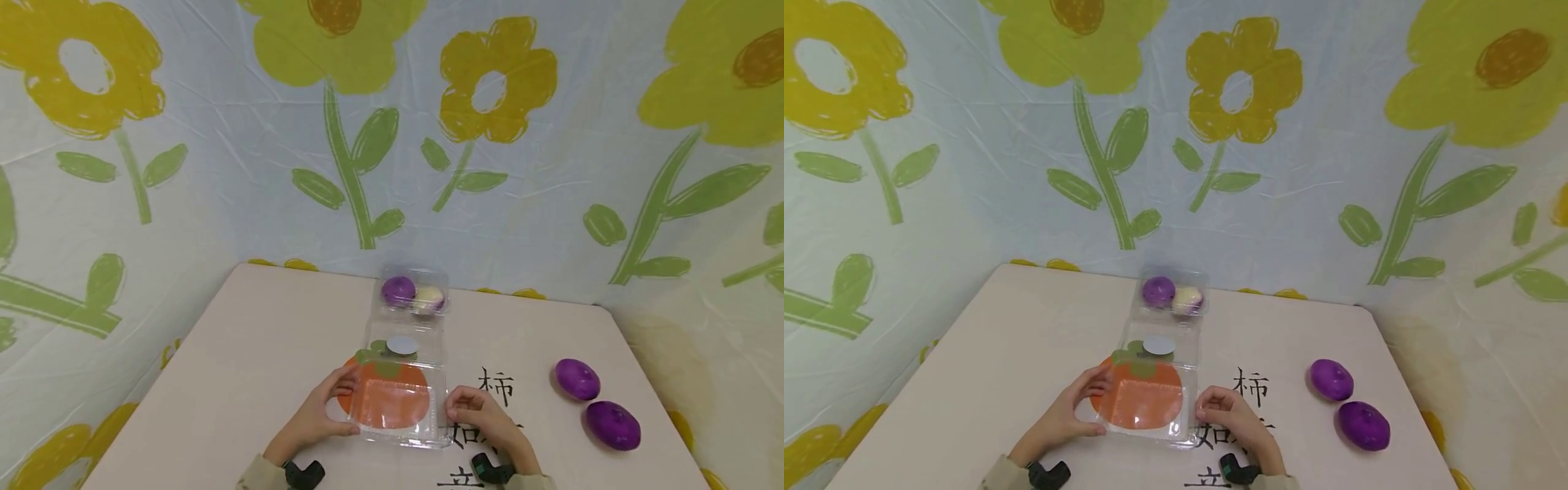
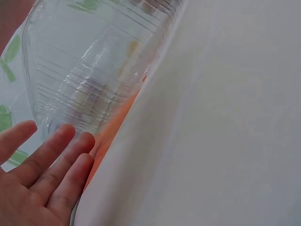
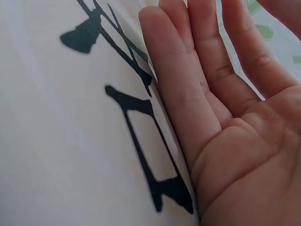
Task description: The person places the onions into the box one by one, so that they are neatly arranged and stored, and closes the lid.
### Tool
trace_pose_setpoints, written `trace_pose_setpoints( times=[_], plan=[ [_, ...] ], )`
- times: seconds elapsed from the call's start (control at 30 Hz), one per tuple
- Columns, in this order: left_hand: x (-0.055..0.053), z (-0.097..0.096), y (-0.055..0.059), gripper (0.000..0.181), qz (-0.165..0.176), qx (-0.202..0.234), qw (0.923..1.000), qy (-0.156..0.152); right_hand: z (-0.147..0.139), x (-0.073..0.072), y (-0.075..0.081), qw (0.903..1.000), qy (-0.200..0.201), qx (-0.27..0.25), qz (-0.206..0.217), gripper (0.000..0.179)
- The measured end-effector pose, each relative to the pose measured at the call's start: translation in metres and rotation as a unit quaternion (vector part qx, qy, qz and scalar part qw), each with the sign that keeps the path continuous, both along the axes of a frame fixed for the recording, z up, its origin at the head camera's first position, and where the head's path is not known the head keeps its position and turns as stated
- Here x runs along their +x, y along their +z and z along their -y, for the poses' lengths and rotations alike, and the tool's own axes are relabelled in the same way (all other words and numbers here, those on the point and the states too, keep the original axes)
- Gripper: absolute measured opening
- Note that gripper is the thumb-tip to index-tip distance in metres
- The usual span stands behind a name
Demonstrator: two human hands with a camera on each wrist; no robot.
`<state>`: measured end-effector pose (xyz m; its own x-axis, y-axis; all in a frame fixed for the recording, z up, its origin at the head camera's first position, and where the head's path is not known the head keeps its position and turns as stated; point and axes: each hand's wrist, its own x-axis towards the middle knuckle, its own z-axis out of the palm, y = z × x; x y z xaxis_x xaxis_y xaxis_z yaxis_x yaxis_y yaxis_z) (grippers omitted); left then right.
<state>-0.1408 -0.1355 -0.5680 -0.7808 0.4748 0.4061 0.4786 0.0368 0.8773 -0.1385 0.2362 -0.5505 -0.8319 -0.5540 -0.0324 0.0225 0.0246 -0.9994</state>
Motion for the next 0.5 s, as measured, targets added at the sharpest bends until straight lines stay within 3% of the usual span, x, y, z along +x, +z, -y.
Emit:
trace_pose_setpoints(
  times=[0.23, 0.5],
  plan=[
    [-0.0002, 0.0024, 0.0008, 0.102, 0.002, 0.001, 1.0, -0.004, 0.0023, 0.002, 0.0003, 0.9999, -0.007, -0.001, 0.012, 0.018],
    [0.0003, 0.004, -0.0026, 0.103, 0.001, -0.004, 1.0, 0.0, 0.0007, 0.0018, 0.0029, 0.9994, 0.026, -0.024, -0.002, 0.019]
  ],
)
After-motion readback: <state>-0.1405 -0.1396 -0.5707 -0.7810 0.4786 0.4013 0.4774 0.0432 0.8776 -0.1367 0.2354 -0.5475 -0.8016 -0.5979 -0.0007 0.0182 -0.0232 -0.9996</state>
